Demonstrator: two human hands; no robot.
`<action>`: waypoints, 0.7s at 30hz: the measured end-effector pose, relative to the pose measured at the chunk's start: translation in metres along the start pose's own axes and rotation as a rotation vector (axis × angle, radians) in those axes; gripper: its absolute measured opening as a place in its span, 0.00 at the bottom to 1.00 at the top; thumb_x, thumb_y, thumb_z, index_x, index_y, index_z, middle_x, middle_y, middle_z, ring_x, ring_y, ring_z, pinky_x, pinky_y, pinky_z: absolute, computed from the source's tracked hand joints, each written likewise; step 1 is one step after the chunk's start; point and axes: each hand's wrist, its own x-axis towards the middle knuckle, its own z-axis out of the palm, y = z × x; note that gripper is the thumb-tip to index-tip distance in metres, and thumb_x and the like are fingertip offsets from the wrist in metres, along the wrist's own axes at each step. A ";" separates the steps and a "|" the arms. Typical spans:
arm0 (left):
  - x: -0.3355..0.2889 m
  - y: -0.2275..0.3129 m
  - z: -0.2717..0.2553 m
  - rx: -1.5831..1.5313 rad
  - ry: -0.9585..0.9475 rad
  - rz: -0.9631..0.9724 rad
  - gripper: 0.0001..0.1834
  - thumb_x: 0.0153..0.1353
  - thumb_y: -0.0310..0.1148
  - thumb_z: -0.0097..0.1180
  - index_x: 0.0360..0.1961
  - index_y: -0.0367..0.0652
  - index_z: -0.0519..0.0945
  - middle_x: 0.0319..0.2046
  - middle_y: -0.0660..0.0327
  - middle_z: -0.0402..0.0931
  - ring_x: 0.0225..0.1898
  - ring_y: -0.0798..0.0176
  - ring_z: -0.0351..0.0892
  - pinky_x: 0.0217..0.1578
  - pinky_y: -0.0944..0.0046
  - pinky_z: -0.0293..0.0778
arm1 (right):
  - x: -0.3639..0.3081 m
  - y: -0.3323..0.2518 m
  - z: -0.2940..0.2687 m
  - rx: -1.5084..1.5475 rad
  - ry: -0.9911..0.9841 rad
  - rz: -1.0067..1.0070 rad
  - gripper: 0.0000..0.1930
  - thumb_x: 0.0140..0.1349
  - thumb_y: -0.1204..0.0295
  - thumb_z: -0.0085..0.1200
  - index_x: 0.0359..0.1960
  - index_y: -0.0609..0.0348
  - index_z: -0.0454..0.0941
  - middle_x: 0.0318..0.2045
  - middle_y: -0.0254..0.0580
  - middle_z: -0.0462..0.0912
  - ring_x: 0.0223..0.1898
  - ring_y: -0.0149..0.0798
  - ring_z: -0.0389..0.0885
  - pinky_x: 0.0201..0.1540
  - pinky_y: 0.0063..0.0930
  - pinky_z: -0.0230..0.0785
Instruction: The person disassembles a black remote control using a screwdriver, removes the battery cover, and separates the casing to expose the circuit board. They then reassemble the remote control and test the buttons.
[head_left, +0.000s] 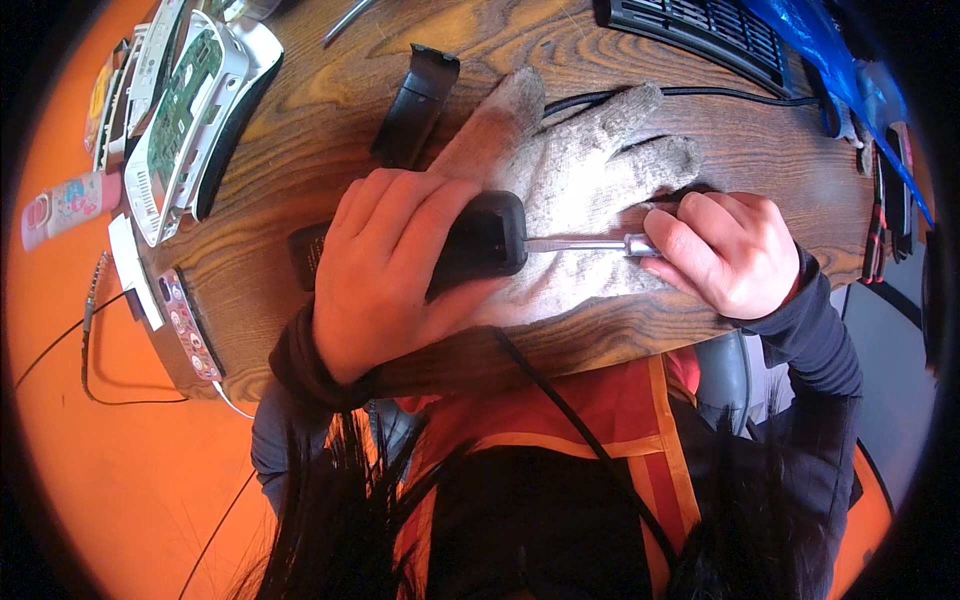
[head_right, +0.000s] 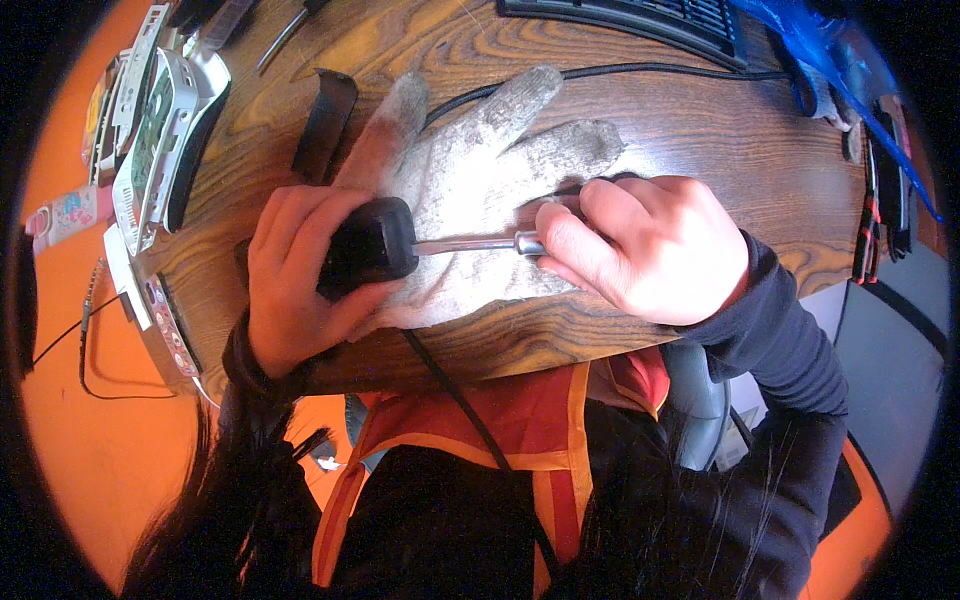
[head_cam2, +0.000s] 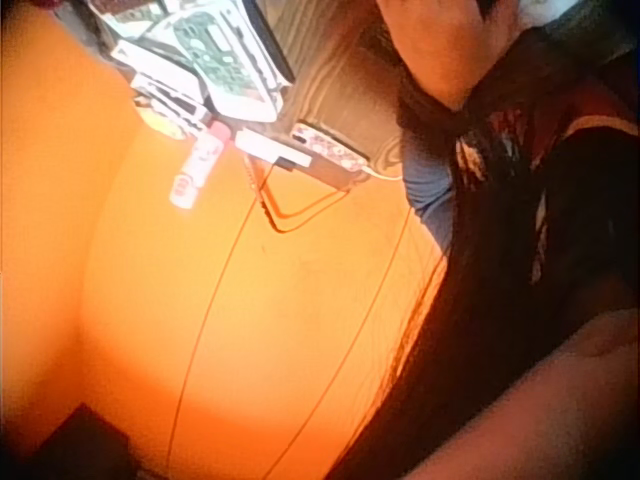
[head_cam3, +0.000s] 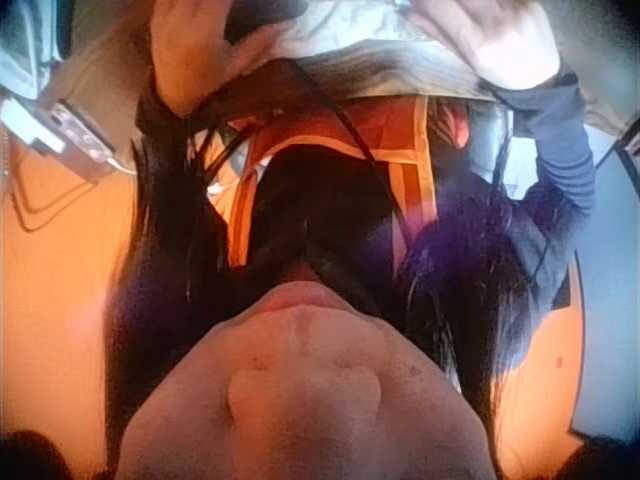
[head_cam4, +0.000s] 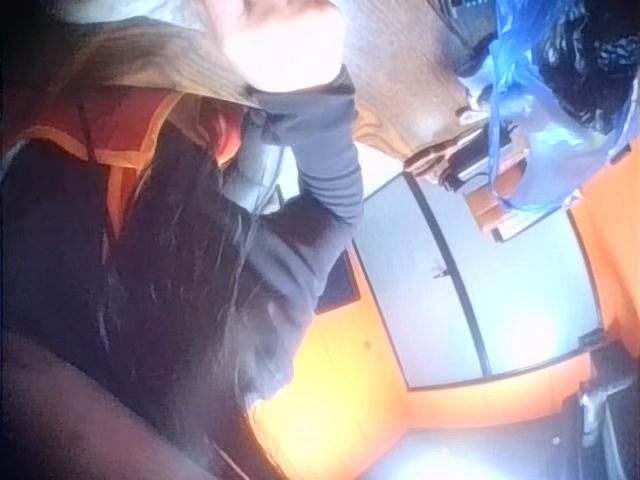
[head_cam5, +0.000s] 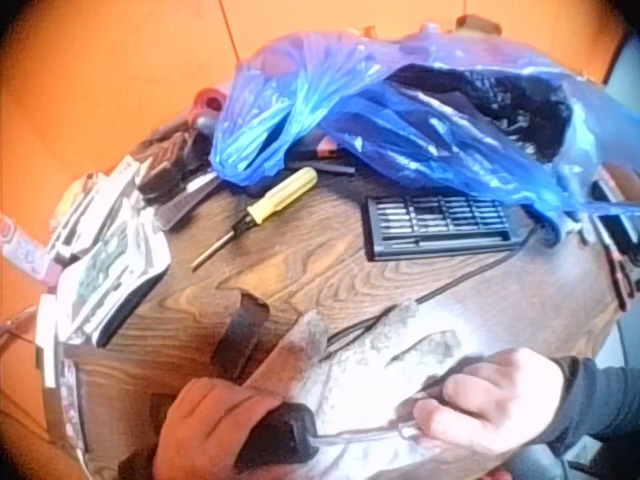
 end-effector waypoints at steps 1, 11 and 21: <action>0.000 -0.001 0.000 -0.013 0.007 -0.002 0.30 0.35 0.36 0.67 0.42 0.36 0.73 0.36 0.54 0.71 0.35 0.50 0.71 0.37 0.58 0.68 | 0.000 0.001 -0.001 0.050 -0.020 0.006 0.15 0.49 0.68 0.59 0.37 0.62 0.74 0.21 0.39 0.69 0.18 0.39 0.71 0.21 0.29 0.67; -0.001 -0.002 0.000 -0.009 0.032 0.036 0.30 0.37 0.39 0.67 0.42 0.35 0.74 0.34 0.53 0.73 0.33 0.50 0.72 0.35 0.59 0.69 | 0.003 0.006 -0.006 0.577 -0.176 0.186 0.12 0.56 0.68 0.54 0.36 0.66 0.74 0.23 0.48 0.75 0.20 0.47 0.74 0.25 0.33 0.67; -0.004 -0.001 0.002 0.065 0.086 0.059 0.30 0.35 0.39 0.68 0.42 0.35 0.75 0.34 0.54 0.74 0.34 0.51 0.74 0.35 0.59 0.69 | 0.009 0.003 -0.016 0.951 -0.315 0.398 0.08 0.59 0.70 0.51 0.31 0.64 0.73 0.18 0.49 0.73 0.21 0.51 0.74 0.24 0.35 0.65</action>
